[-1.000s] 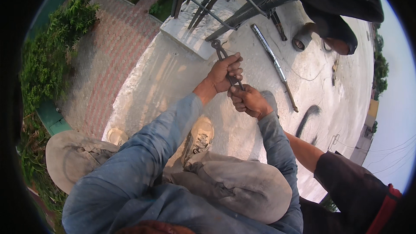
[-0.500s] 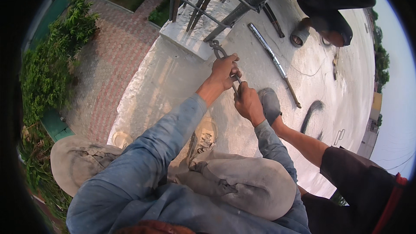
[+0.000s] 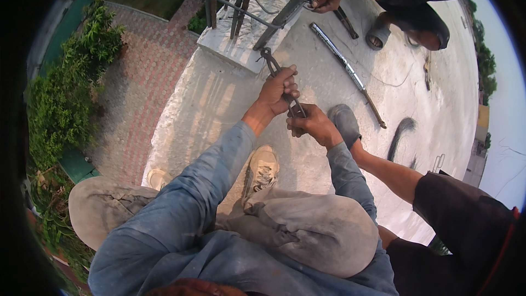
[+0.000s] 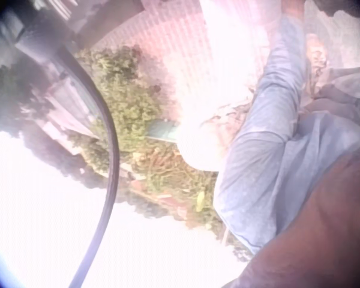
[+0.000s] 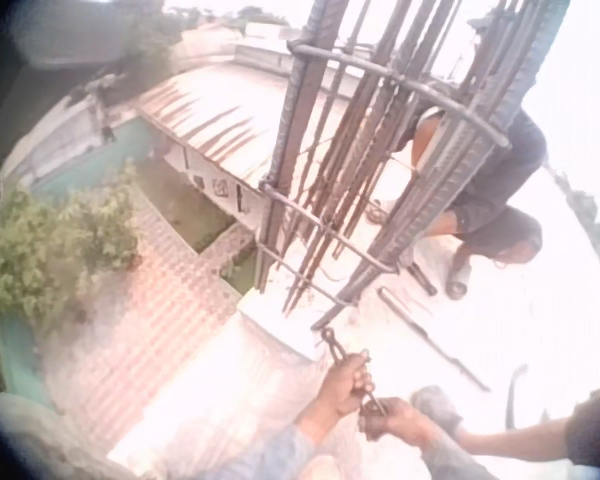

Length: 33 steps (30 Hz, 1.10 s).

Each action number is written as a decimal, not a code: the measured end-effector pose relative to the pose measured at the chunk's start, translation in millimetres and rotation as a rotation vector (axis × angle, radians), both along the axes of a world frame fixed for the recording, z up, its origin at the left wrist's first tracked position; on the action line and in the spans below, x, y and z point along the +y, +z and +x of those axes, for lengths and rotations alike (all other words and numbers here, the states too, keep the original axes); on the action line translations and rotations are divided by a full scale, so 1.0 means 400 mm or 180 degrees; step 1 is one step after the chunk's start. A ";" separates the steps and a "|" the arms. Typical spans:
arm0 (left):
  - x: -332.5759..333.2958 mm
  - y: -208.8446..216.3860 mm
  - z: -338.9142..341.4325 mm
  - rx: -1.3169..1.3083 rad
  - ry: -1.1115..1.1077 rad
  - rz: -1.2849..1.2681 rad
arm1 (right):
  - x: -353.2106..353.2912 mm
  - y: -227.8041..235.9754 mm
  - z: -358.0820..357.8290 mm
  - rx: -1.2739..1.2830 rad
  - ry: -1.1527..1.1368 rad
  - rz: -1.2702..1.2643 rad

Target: The person assembles a metal frame structure on a rooftop using a wrench and pliers. They tighten bolts and adjust metal bars while another person assists nearby.

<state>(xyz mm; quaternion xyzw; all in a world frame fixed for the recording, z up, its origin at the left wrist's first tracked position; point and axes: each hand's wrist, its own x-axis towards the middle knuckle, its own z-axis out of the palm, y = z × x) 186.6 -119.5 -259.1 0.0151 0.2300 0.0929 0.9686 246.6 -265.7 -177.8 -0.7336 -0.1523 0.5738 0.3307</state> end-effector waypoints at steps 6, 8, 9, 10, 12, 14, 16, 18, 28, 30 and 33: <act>-0.027 0.068 0.062 0.1276 0.0371 0.0153 | -0.007 -0.048 -0.094 -0.3955 0.0968 -0.0461; -0.026 0.077 0.061 0.1441 0.0407 0.0298 | -0.008 -0.068 -0.073 -0.4076 0.1196 -0.0346; -0.024 0.076 0.052 0.1359 0.0383 0.0364 | -0.012 -0.074 -0.053 -0.3720 0.1171 -0.0036; -0.022 0.074 0.040 0.1337 0.0280 0.0377 | -0.014 -0.075 -0.029 -0.3324 0.1171 0.0265; -0.012 0.062 0.006 0.0635 0.0225 0.0143 | -0.019 -0.075 0.014 -0.0569 0.0239 -0.0171; 0.003 0.052 -0.013 0.0264 0.0135 -0.0032 | -0.015 -0.077 0.032 0.1637 -0.0337 0.0223; 0.014 0.042 -0.022 -0.0051 0.0089 -0.0076 | -0.015 -0.072 0.030 0.3853 -0.0994 0.0559; 0.020 0.035 -0.020 -0.0097 -0.0005 -0.0073 | -0.018 -0.061 0.012 0.2624 -0.0783 0.0452; -0.015 0.080 0.028 0.1840 0.0234 0.1032 | -0.002 -0.069 -0.024 -0.1580 0.0724 0.0429; -0.009 0.070 -0.010 0.1532 0.0380 0.0965 | -0.018 -0.070 0.029 0.1605 -0.0722 0.0538; 0.010 0.038 -0.021 0.0564 0.0427 -0.0067 | -0.022 -0.079 0.042 0.2008 -0.0462 0.1073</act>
